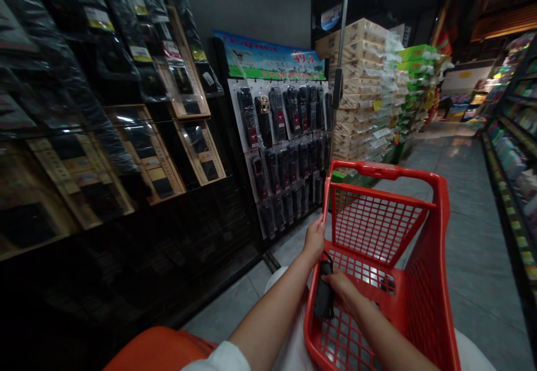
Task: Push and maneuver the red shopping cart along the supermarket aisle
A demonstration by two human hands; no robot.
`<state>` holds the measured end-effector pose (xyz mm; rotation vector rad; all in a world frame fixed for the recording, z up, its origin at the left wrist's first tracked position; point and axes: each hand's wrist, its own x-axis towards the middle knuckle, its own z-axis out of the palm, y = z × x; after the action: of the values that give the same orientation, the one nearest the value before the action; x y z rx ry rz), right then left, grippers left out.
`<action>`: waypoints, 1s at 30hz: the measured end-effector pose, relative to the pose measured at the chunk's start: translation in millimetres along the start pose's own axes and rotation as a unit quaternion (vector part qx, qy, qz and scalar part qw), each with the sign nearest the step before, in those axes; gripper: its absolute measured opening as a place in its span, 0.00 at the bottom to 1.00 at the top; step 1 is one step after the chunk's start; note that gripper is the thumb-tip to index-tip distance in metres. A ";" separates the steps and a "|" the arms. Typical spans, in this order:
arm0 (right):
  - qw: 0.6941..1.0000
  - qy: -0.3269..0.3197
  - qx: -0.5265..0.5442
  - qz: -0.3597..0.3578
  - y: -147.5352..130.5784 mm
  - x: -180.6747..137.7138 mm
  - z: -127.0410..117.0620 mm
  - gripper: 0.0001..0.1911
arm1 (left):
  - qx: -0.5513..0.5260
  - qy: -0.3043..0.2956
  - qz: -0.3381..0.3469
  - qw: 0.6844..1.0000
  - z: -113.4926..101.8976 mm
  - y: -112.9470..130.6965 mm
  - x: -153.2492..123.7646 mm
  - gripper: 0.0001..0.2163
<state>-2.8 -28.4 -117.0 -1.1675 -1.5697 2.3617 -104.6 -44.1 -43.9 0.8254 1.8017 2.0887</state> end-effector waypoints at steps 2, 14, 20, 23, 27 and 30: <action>0.999 0.012 0.034 -0.029 -12.0 -0.3 0.7 0.10 | -0.003 0.001 -0.005 1.000 0.3 0.5 -0.3 0.18; 0.999 -0.047 -0.008 -0.008 0.2 -3.7 -5.0 0.10 | -0.019 0.003 -0.008 1.000 1.1 -2.8 -0.7 0.18; 0.989 -0.004 0.082 -0.123 -48.9 -26.0 1.9 0.14 | -0.050 0.008 -0.016 0.999 -2.3 1.4 4.0 0.16; 0.978 -0.007 0.100 -0.181 -55.2 -48.5 8.1 0.19 | -0.070 -0.003 -0.026 0.997 -4.4 2.8 8.5 0.17; 0.989 -0.042 0.055 -0.131 -22.7 -80.2 5.3 0.17 | -0.101 -0.036 -0.038 0.994 -7.2 2.1 13.7 0.20; 0.995 -0.068 0.000 -0.075 -6.3 -91.1 -4.8 0.14 | -0.127 -0.066 -0.050 0.988 -10.3 3.7 15.9 0.23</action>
<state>62.6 -62.5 -62.9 -0.8720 -1.6337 2.3878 -122.7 -44.6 -37.1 0.7681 1.4411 2.0890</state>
